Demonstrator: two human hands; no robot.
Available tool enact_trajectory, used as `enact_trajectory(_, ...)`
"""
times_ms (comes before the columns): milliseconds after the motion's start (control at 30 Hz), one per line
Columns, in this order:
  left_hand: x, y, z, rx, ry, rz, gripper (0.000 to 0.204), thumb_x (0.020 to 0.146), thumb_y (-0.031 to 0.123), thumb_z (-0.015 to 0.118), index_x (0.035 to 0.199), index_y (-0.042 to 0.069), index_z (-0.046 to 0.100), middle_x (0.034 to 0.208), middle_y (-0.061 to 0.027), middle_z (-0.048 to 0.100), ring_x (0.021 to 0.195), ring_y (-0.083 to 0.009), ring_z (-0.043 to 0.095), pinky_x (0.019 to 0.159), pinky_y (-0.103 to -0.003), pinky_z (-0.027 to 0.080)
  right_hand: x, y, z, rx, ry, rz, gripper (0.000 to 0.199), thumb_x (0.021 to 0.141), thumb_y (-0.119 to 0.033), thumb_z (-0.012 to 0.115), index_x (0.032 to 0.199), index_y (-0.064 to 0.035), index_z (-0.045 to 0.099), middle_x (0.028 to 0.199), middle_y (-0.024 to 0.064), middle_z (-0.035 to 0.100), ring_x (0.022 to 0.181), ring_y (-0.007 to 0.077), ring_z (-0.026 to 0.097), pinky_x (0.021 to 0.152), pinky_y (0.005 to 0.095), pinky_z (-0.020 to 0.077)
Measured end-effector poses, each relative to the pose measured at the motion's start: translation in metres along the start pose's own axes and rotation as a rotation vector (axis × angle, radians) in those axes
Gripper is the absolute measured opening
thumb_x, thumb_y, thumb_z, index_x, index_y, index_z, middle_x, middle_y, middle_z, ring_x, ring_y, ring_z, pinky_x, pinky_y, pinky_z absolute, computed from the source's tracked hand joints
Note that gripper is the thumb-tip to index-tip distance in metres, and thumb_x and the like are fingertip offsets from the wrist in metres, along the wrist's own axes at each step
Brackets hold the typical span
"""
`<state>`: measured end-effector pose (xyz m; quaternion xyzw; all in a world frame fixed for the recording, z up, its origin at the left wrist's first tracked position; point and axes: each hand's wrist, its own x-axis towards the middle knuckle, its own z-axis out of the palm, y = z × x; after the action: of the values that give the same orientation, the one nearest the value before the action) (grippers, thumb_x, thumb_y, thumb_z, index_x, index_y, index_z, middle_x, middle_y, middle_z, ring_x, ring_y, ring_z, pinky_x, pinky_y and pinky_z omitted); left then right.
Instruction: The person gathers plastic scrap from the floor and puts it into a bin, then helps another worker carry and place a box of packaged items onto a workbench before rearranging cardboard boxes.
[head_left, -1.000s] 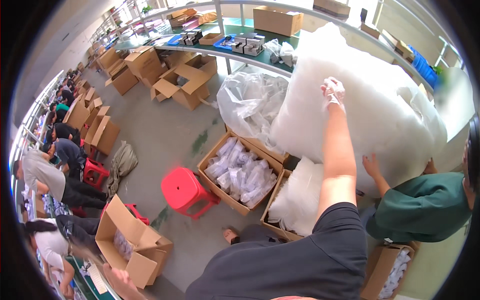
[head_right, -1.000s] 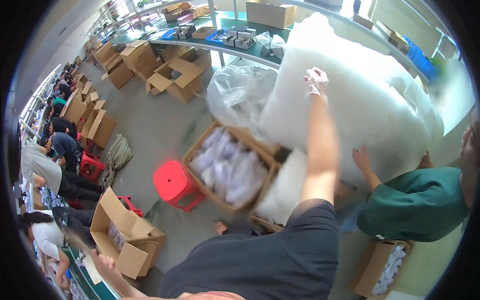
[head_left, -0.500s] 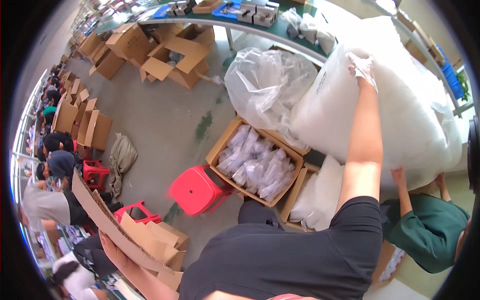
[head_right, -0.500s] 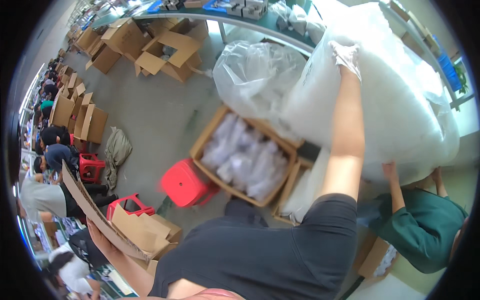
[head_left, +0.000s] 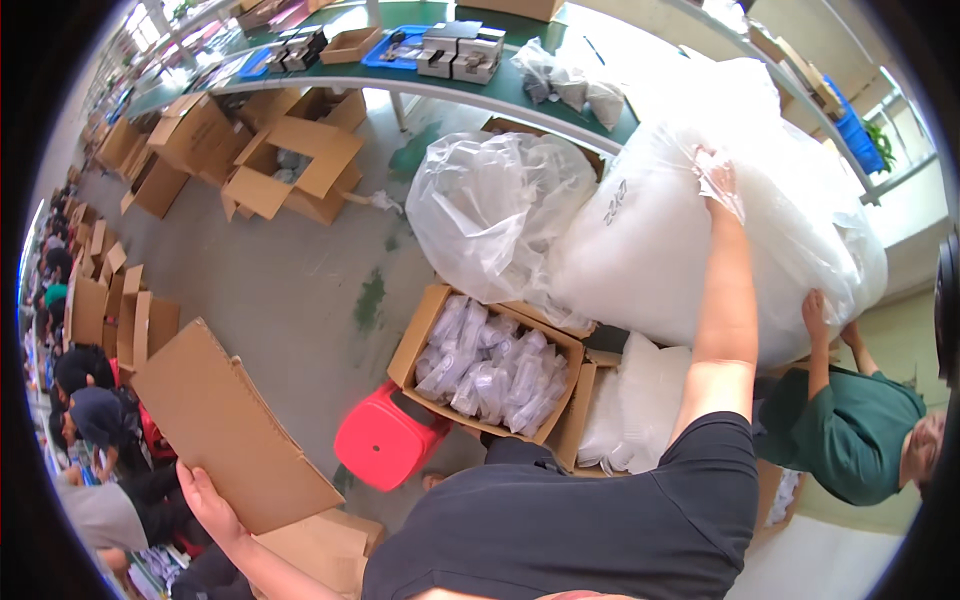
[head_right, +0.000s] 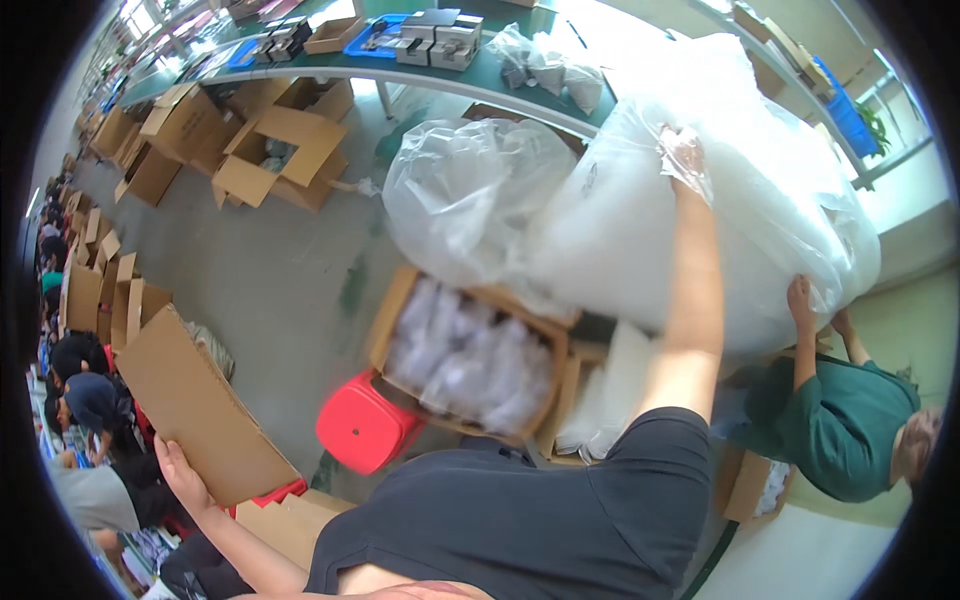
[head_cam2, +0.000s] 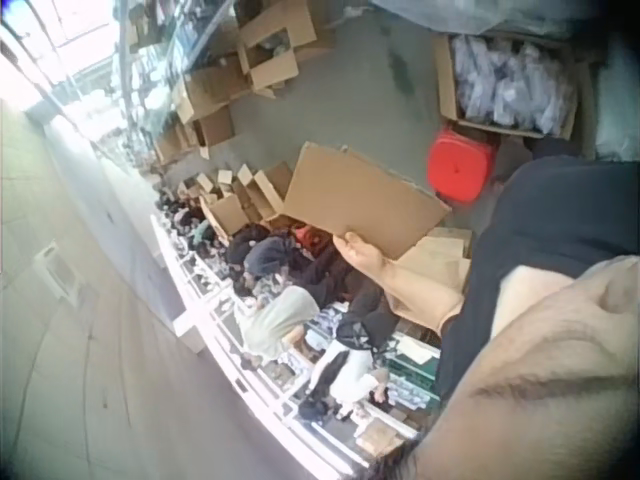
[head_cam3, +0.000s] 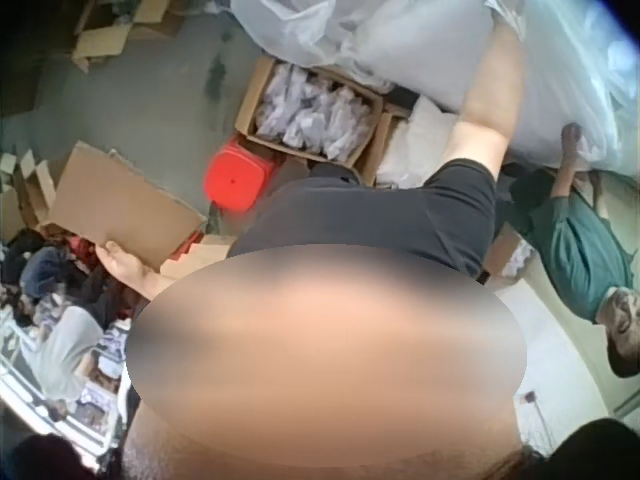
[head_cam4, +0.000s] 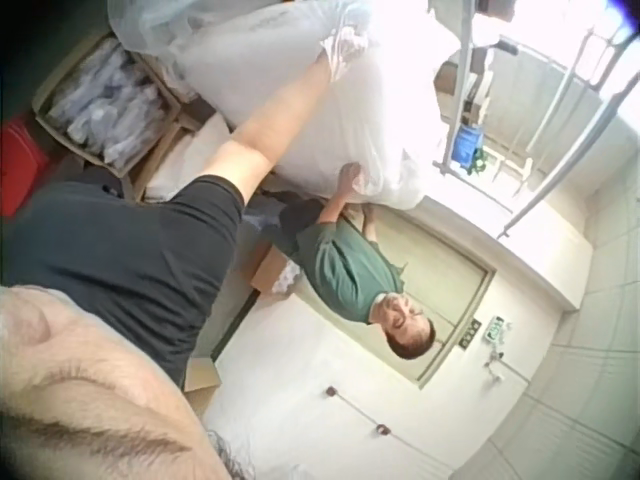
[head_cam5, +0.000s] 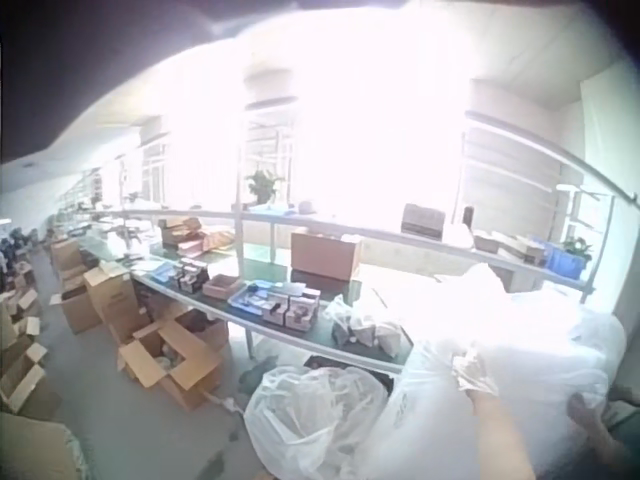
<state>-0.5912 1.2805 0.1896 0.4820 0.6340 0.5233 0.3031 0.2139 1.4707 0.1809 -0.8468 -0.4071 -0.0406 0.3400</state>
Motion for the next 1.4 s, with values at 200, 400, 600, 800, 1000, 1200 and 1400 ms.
enact_trajectory(200,-0.008,-0.047,-0.01,-0.149,-0.006,-0.092,0.038,0.1,0.025,0.045,0.127,-0.001,0.045,0.12,-0.0079,0.056,0.107,-0.0142,0.053,0.092,-0.027,0.04,0.007,0.001,0.0,0.275,0.055,0.117,0.033,0.087,-0.033,0.054,0.083,-0.0015,0.063,0.06,0.0066,0.057,0.056,0.0179,0.056,0.055,0.0329,0.0436)
enact_trajectory(400,-0.016,-0.066,-0.037,-0.148,0.07,-0.153,0.038,0.1,0.025,0.045,0.127,-0.001,0.046,0.121,-0.0074,0.056,0.108,-0.0142,0.053,0.092,-0.027,0.04,0.076,0.033,-0.026,1.035,0.152,-0.032,0.023,0.088,-0.025,0.057,0.093,-0.0036,0.063,0.065,-0.0006,0.052,0.05,0.0083,0.046,0.045,0.0251,0.0395)
enact_trajectory(600,-0.013,-0.076,-0.033,-0.117,0.117,-0.173,0.038,0.1,0.025,0.045,0.128,-0.001,0.046,0.121,-0.0067,0.056,0.108,-0.0132,0.052,0.093,-0.026,0.04,0.139,0.035,-0.119,0.942,0.185,-0.147,0.021,0.088,-0.022,0.053,0.092,-0.002,0.056,0.066,0.0012,0.047,0.049,0.0104,0.045,0.043,0.025,0.0377)
enact_trajectory(800,-0.012,-0.09,-0.026,-0.225,0.094,-0.17,0.038,0.1,0.025,0.045,0.128,-0.001,0.047,0.121,-0.0067,0.056,0.109,-0.0141,0.052,0.095,-0.027,0.038,0.064,-0.109,-0.144,0.945,0.405,0.052,0.025,0.088,-0.027,0.051,0.084,-0.0025,0.05,0.062,0.0029,0.042,0.048,0.0122,0.045,0.039,0.0237,0.0326)
enact_trajectory(1000,-0.01,-0.074,-0.01,-0.173,0.064,-0.154,0.038,0.1,0.025,0.044,0.127,-0.001,0.047,0.12,-0.0073,0.056,0.108,-0.0145,0.052,0.094,-0.027,0.039,0.084,-0.164,-0.118,1.19,0.182,-0.083,0.021,0.084,-0.021,0.055,0.078,-0.0016,0.048,0.062,0.0024,0.044,0.05,0.0134,0.045,0.041,0.0249,0.0339)
enact_trajectory(1200,-0.033,-0.062,-0.014,-0.171,0.157,-0.219,0.04,0.1,0.025,0.043,0.129,-0.003,0.045,0.122,-0.0078,0.055,0.109,-0.0153,0.052,0.095,-0.028,0.039,0.081,-0.279,-0.092,1.236,0.026,-0.166,0.019,0.089,-0.015,0.05,0.074,-0.0027,0.048,0.063,0.0013,0.043,0.052,0.0117,0.043,0.044,0.0247,0.0362)
enact_trajectory(1400,-0.07,-0.065,-0.042,-0.145,0.257,-0.214,0.042,0.1,0.023,0.043,0.133,-0.002,0.042,0.129,-0.0092,0.052,0.117,-0.0172,0.049,0.1,-0.029,0.036,0.026,-0.382,-0.077,1.392,0.247,-0.309,0.025,0.088,-0.015,0.049,0.066,-0.0045,0.046,0.066,0.0029,0.046,0.057,0.0108,0.042,0.047,0.0268,0.0361)
